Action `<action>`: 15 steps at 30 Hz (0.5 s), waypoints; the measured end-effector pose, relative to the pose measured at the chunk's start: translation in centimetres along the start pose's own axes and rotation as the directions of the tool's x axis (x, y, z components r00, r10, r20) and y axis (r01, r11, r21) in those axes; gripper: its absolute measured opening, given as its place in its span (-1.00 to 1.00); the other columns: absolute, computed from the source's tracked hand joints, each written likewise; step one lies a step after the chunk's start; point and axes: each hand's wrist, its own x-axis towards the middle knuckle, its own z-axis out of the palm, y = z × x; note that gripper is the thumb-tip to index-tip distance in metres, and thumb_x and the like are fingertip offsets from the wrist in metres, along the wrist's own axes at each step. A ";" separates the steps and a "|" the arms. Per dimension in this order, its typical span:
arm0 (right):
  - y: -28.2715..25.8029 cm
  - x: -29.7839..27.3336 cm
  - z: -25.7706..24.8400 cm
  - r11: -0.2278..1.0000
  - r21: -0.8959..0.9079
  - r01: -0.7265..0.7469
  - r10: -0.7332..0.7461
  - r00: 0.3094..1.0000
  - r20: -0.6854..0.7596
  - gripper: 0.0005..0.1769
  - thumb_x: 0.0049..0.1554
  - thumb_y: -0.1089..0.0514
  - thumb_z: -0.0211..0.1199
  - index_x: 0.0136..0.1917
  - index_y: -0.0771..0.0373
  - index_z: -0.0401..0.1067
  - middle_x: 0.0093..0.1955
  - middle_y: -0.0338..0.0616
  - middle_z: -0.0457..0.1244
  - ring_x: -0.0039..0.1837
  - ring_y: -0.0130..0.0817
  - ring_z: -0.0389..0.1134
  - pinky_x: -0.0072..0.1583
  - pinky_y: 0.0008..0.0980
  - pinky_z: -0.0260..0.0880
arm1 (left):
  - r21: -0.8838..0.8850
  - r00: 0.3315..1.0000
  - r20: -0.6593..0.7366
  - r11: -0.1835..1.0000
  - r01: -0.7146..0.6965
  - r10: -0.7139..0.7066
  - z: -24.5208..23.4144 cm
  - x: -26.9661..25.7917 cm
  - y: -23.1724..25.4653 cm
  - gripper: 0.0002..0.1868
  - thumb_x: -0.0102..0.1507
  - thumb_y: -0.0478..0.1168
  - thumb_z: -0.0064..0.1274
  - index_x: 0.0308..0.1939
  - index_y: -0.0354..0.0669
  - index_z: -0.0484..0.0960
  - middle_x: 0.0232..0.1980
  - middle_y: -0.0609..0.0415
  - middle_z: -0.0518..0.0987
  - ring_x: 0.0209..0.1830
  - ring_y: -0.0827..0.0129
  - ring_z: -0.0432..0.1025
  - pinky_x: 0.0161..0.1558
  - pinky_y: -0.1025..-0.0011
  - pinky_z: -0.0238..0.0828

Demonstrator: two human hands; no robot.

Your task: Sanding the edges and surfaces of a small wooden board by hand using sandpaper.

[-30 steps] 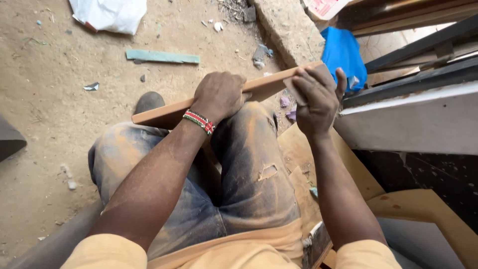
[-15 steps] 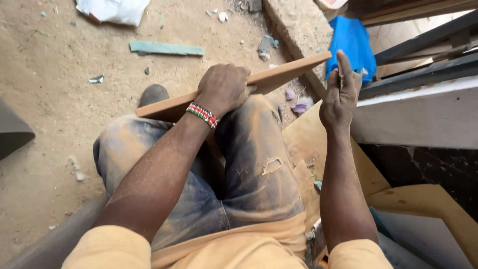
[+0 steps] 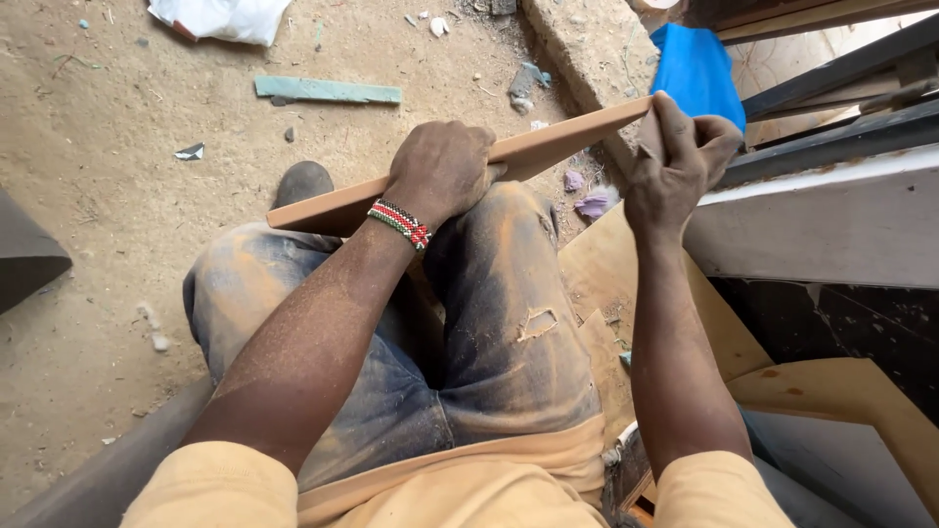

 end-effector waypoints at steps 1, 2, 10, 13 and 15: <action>0.0 -0.8 0.5 1.000 0.001 0.002 -0.002 1.000 0.000 -0.70 0.64 0.09 0.31 0.53 -0.09 0.75 0.25 -0.18 0.02 0.33 -0.18 0.07 0.37 -0.12 0.14 | 0.000 1.000 -0.002 1.000 0.001 -0.001 -0.1 -0.3 -0.1 -0.54 0.57 0.23 0.31 0.03 -0.09 0.89 -0.31 -0.08 0.84 -0.46 0.15 0.71 -0.28 0.18 0.77; 0.1 -1.5 1.0 0.999 -0.006 0.047 -0.047 0.998 0.031 -0.68 0.62 0.07 0.36 0.56 -0.13 0.72 0.29 -0.14 0.03 0.36 -0.15 0.08 0.41 0.00 0.21 | -0.011 1.000 0.002 1.000 0.015 -0.015 -0.3 -0.4 -0.1 -0.56 0.56 0.23 0.32 0.04 -0.06 0.89 -0.31 -0.07 0.85 -0.46 0.14 0.72 -0.27 0.16 0.77; 0.5 -1.4 1.9 1.000 0.015 0.013 -0.012 0.999 -0.051 -0.71 0.61 0.10 0.36 0.49 -0.13 0.77 0.26 -0.15 0.02 0.35 -0.12 0.05 0.36 -0.08 0.29 | 0.030 0.999 -0.048 1.000 -0.005 0.006 0.3 0.0 0.1 -0.55 0.56 0.26 0.33 -0.01 -0.04 0.87 -0.35 0.01 0.81 -0.49 0.18 0.68 -0.27 0.15 0.75; -2.3 -2.4 1.9 0.994 0.098 0.043 -0.049 0.997 0.067 -0.67 0.58 0.15 0.39 0.53 -0.11 0.74 0.30 -0.16 0.04 0.40 -0.16 0.06 0.39 -0.15 0.25 | -0.034 0.999 -0.013 0.998 0.046 -0.047 -0.7 -0.2 0.2 -0.58 0.52 0.23 0.38 -0.04 -0.03 0.87 -0.33 -0.03 0.82 -0.44 0.10 0.71 -0.19 0.08 0.75; -1.2 -2.2 1.7 0.997 -0.050 0.060 -0.062 0.997 -0.041 -0.70 0.51 0.19 0.47 0.43 -0.07 0.81 0.25 -0.22 0.12 0.28 -0.21 0.22 0.32 -0.17 0.42 | -0.123 0.998 -0.052 0.992 0.031 -0.038 -0.8 -1.0 0.3 -0.61 0.49 0.16 0.41 -0.08 -0.08 0.87 -0.29 -0.07 0.83 -0.37 0.00 0.72 -0.16 -0.01 0.73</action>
